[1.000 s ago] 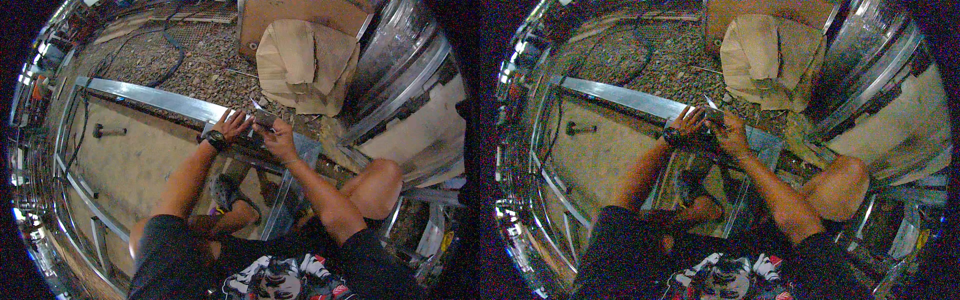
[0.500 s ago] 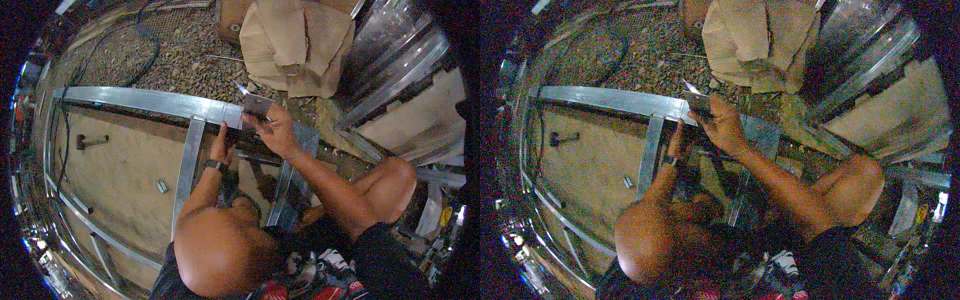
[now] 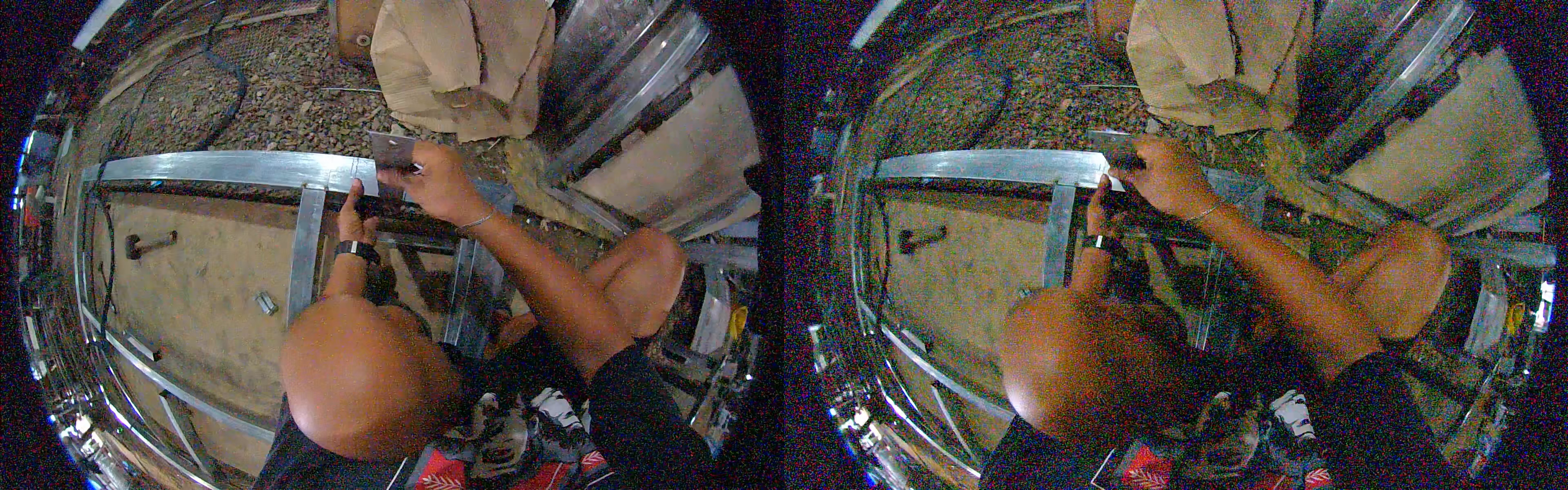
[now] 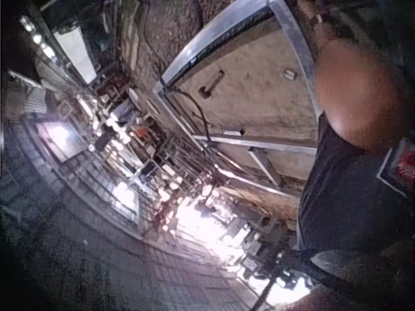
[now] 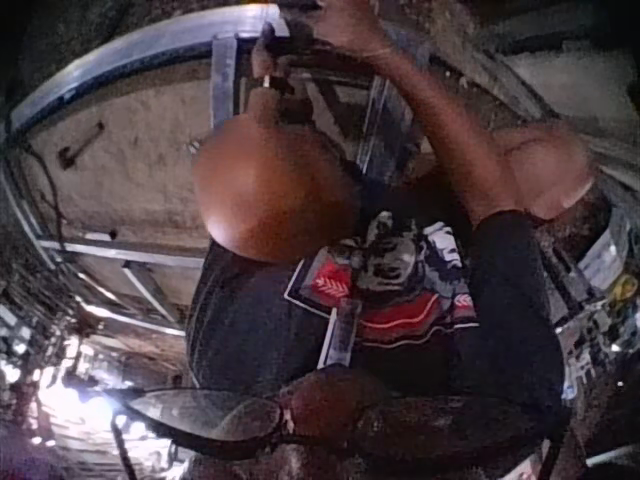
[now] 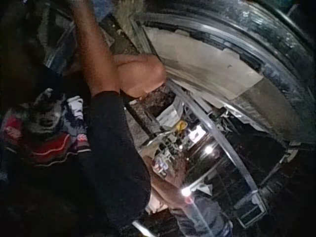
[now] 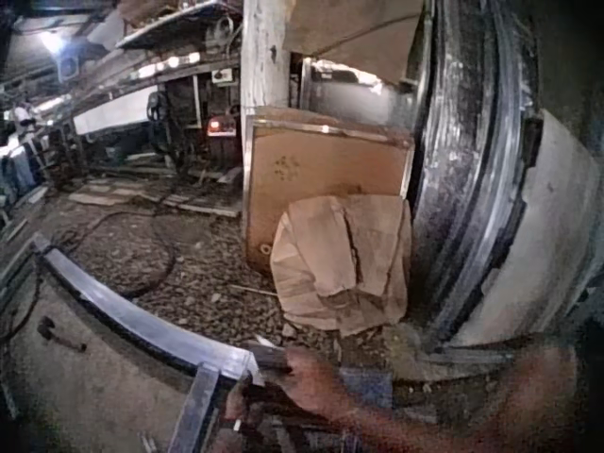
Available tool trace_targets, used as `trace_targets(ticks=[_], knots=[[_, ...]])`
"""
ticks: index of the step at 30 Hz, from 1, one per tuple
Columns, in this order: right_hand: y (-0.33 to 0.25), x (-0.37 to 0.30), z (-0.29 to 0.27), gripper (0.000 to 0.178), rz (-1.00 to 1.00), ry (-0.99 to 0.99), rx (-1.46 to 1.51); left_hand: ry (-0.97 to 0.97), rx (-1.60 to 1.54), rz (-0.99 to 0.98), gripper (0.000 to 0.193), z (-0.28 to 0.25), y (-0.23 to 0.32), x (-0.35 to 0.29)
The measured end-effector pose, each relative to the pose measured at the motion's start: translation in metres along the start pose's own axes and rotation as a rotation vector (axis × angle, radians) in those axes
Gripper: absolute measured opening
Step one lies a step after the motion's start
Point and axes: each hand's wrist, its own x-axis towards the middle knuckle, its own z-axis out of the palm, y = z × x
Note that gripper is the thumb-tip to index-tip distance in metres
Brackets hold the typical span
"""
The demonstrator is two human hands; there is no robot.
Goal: The person measures and marks a metal frame using a tape measure, marker, and square, then aligns and secures metal brackets at the joints. The person works on the ground in a workshop setting.
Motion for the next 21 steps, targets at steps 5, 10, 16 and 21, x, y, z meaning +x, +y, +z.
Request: trace_targets(ticks=[5,10,16,21], knots=[[0.001,0.0,-0.002,0.036,0.048,-0.044,-0.029,0.008,-0.118,-0.02,0.038,0.002,-0.008,0.009],[0.008,-0.005,-0.007,0.036,0.031,-0.027,-0.069,-0.009,-0.201,0.023,0.037,0.029,-0.015,-0.005],[-0.006,-0.005,-0.006,0.03,0.057,-0.054,-0.07,0.041,-0.186,0.034,0.041,0.014,-0.009,0.001],[0.0,-0.008,-0.015,0.032,0.037,-0.03,0.019,0.036,-0.219,0.036,0.039,0.035,-0.014,-0.003]])
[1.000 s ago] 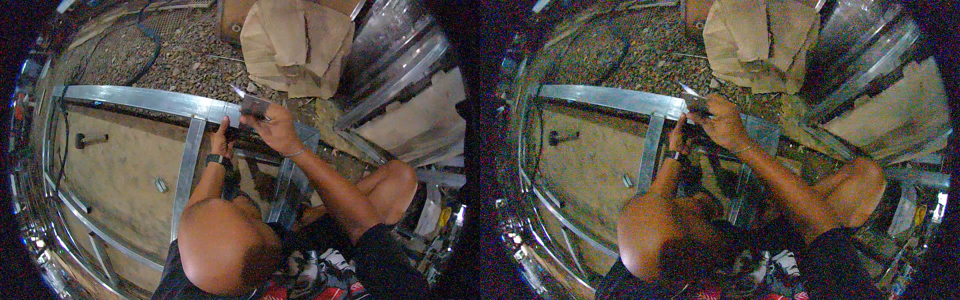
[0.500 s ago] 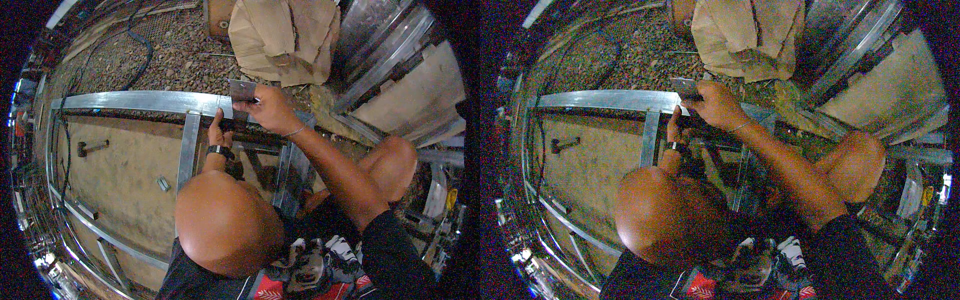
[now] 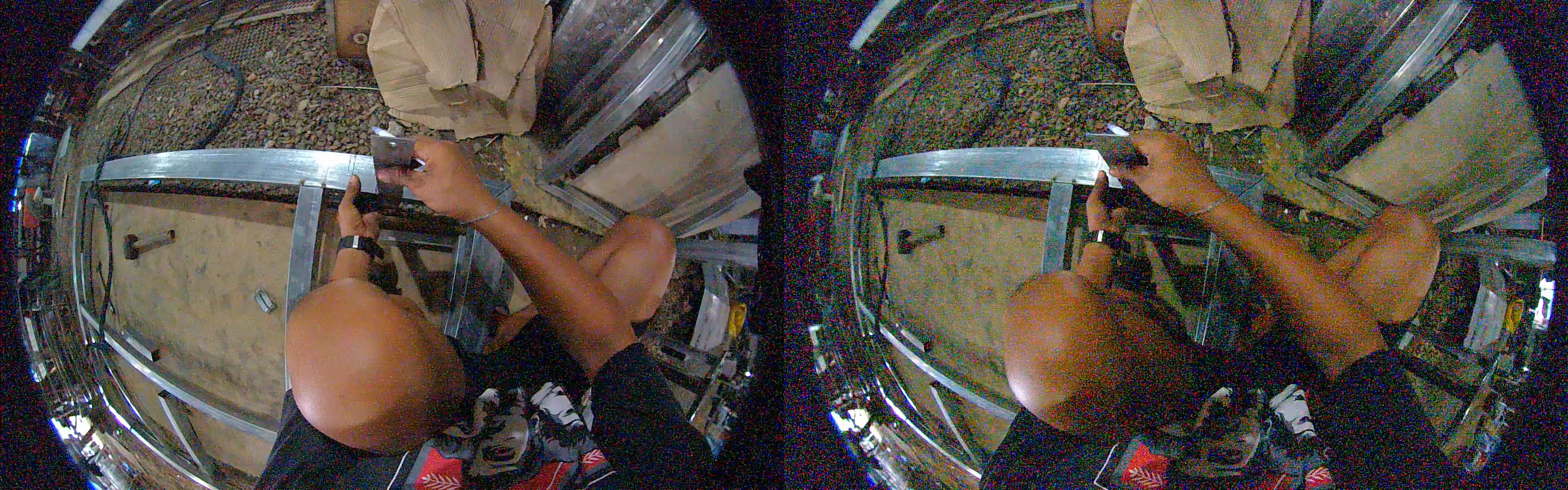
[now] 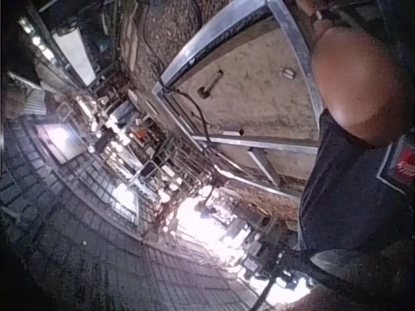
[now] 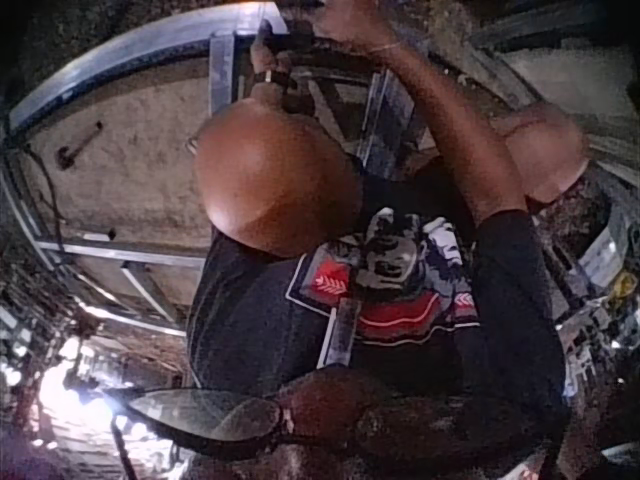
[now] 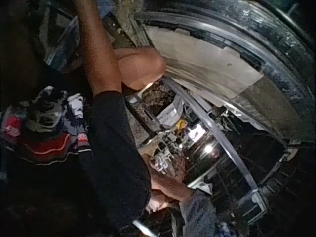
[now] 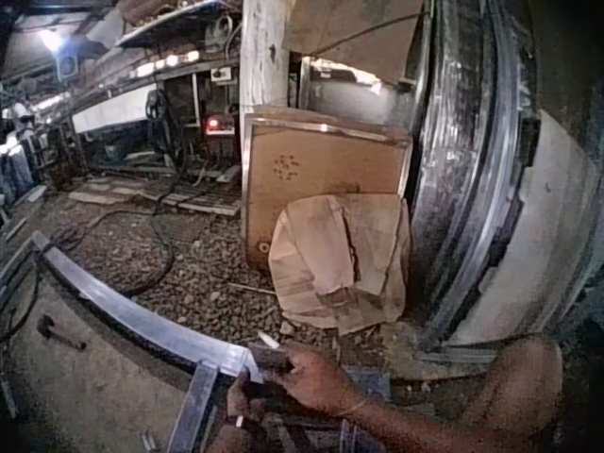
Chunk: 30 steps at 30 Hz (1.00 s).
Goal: The person measures and marks a metal frame using a tape measure, marker, and square, then aligns and secures metal brackets at the joints. The person works on the ground in a workshop setting.
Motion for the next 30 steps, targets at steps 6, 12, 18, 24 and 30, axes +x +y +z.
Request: trace_targets(ticks=[6,12,18,24,30], knots=[[-0.007,-0.003,0.003,0.029,-0.005,0.002,-0.079,-0.051,-0.079,0.035,0.039,-0.014,0.004,0.008],[-0.01,-0.006,-0.002,0.026,0.016,-0.017,-0.146,0.048,-0.025,0.021,0.036,-0.011,0.005,0.005],[-0.01,-0.01,-0.007,0.028,0.102,0.005,-0.097,0.058,0.003,0.023,0.037,-0.009,0.003,0.005],[-0.015,-0.037,0.001,0.039,0.179,0.0,-0.023,-0.152,-0.029,-0.03,0.045,-0.025,0.016,0.001],[-0.021,-0.048,0.011,0.054,-0.132,-0.148,-0.255,-0.157,0.088,0.002,0.056,-0.012,0.004,0.002]])
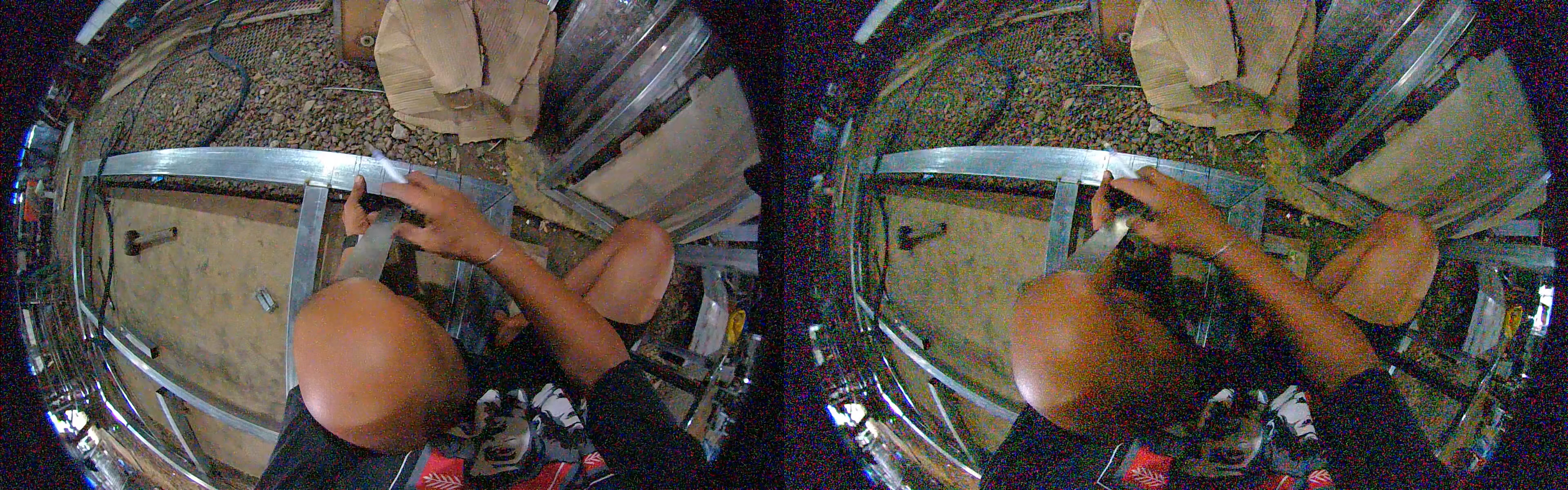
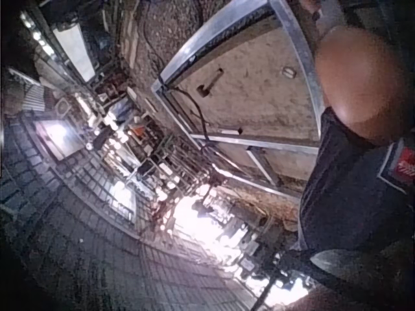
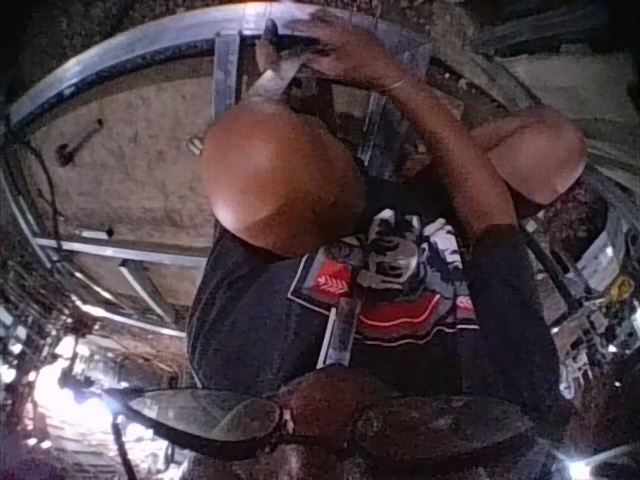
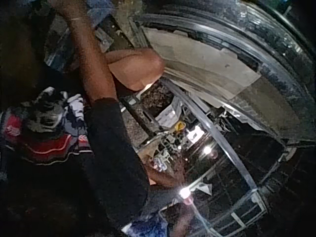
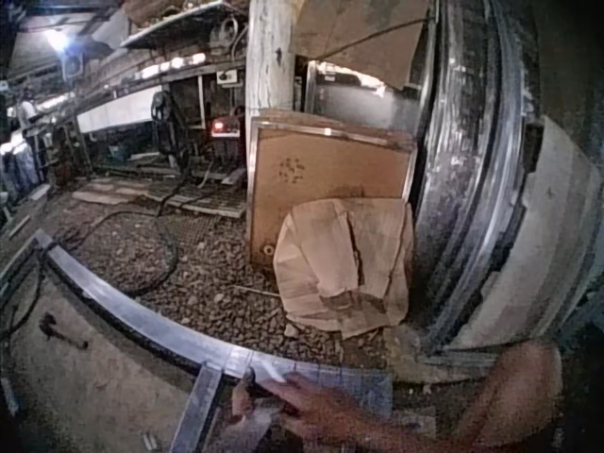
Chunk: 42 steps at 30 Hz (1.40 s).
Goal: The person measures and marks a metal frame using a tape measure, marker, and square, then aligns and secures metal brackets at the joints. The person works on the ground in a workshop setting.
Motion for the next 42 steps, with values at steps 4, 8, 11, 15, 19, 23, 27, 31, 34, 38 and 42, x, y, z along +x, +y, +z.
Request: trace_targets(ticks=[4,8,11,15,19,23,27,31,34,38,42], knots=[[-0.007,0.015,0.01,0.05,-0.001,-0.275,0.069,-0.029,0.062,-0.063,0.049,-0.051,-0.003,0.03],[-0.001,-0.005,0.03,0.048,-0.035,-0.211,-0.01,0.061,0.01,-0.048,0.047,-0.058,-0.014,0.042],[-0.001,-0.001,0.048,0.031,0.047,-0.06,-0.06,0.17,-0.014,-0.022,0.045,-0.064,-0.003,0.036],[0.055,-0.008,0.056,0.028,0.179,0.271,0.025,0.272,0.068,0.016,0.045,0.006,-0.007,0.004],[0.055,-0.001,0.047,0.044,0.183,0.302,0.022,0.291,0.1,0.061,0.046,0.02,0.0,-0.017],[0.043,0.013,0.037,0.04,0.109,0.304,0.051,0.383,0.103,0.038,0.051,0.018,0.003,-0.02],[0.046,0.017,0.033,0.031,0.139,0.266,0.072,0.293,0.106,-0.004,0.046,0.019,0.004,-0.019],[0.043,0.02,0.031,0.03,0.234,0.179,0.042,0.306,0.069,0.031,0.045,0.007,0.006,-0.011],[0.048,0.018,0.02,0.032,0.261,0.158,0.11,0.308,0.133,0.037,0.045,0.014,0.004,-0.016],[0.041,0.012,0.011,0.03,0.294,0.218,0.299,0.288,0.07,0.058,0.041,0.027,0.005,-0.018],[0.039,0.016,0.008,0.024,0.155,0.193,0.129,0.257,0.145,0.045,0.037,0.014,0.01,-0.011]])
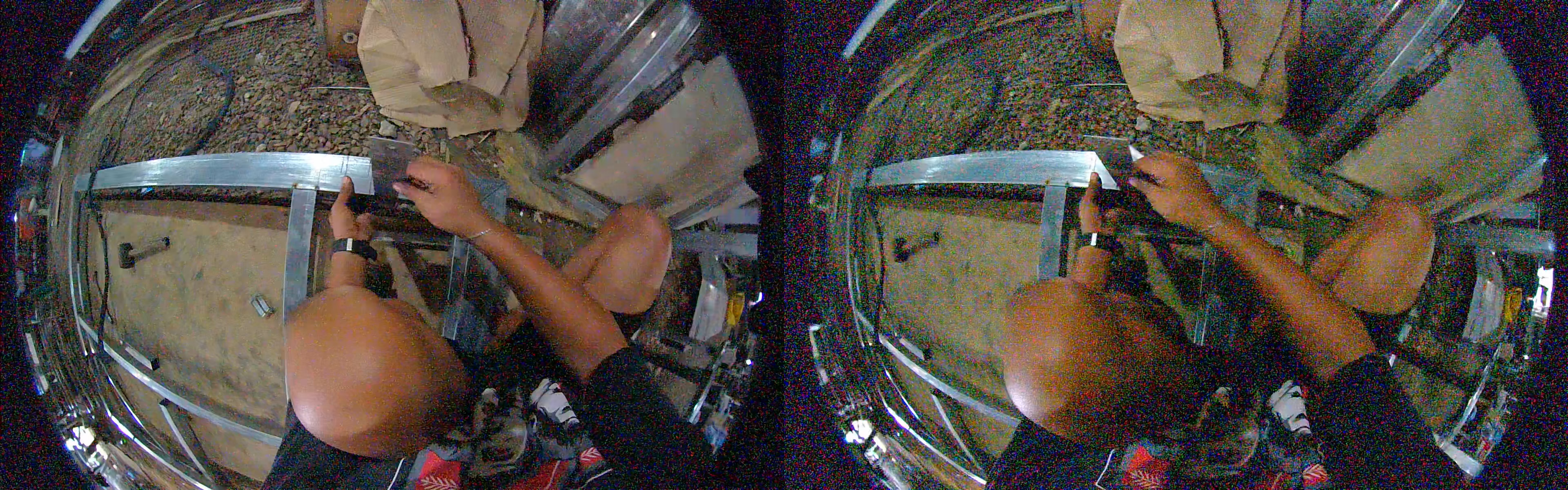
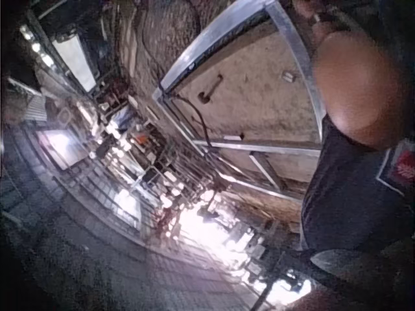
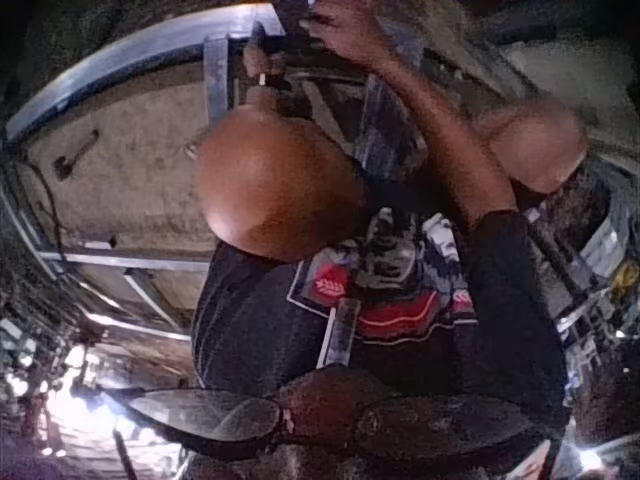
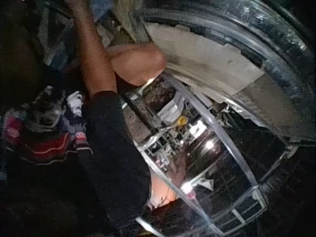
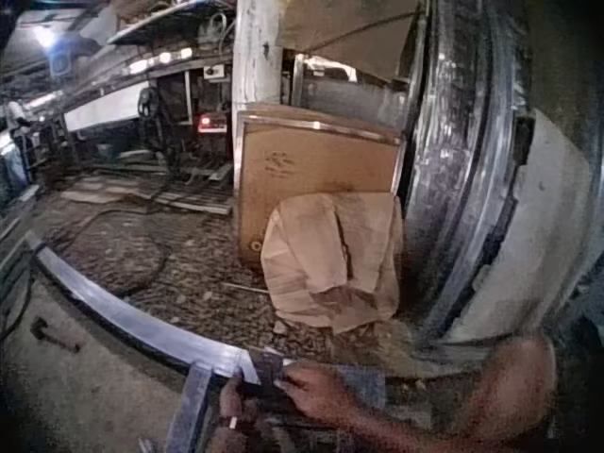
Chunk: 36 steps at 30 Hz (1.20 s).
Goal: The person measures and marks a metal frame using a tape measure, marker, and square, then aligns and secures metal brackets at the joints. The person works on the ground in a workshop setting.
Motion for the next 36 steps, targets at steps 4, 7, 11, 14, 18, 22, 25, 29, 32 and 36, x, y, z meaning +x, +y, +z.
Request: trace_targets(ticks=[4,7,11,14,18,22,25,29,32,36], knots=[[0.005,0.003,0.01,0.024,-0.142,0.06,0.018,-0.108,-0.11,-0.086,0.037,-0.014,-0.001,0.015],[0.009,0.003,0.008,0.024,-0.154,0.063,0.028,-0.066,-0.146,-0.036,0.037,-0.01,-0.01,0.019],[0.001,0.005,0.013,0.023,-0.148,0.033,0.048,-0.1,-0.111,-0.148,0.039,-0.036,0.002,0.032],[0.011,0.001,0.006,0.022,-0.143,0.039,0.011,-0.052,-0.003,0.035,0.04,-0.007,-0.014,0.014],[0.003,0.003,0.01,0.021,-0.138,0.011,-0.002,-0.077,-0.14,-0.083,0.038,-0.023,-0.005,0.025],[0.006,0.002,0.01,0.019,-0.154,0.03,0.023,-0.054,-0.058,-0.082,0.037,-0.023,-0.006,0.025],[0.006,0.002,0.008,0.019,-0.16,0.03,0.016,-0.028,-0.12,-0.045,0.039,-0.014,-0.01,0.021],[0.004,0.002,0.005,0.019,-0.153,0.017,0.009,-0.04,-0.201,0.023,0.04,-0.005,-0.012,0.015],[0.0,0.001,0.007,0.021,-0.102,0.01,-0.019,-0.03,-0.175,0.012,0.038,-0.01,-0.011,0.018],[0.001,0.001,0.009,0.024,-0.133,0.036,-0.016,-0.025,-0.127,-0.056,0.034,-0.016,-0.006,0.018]])
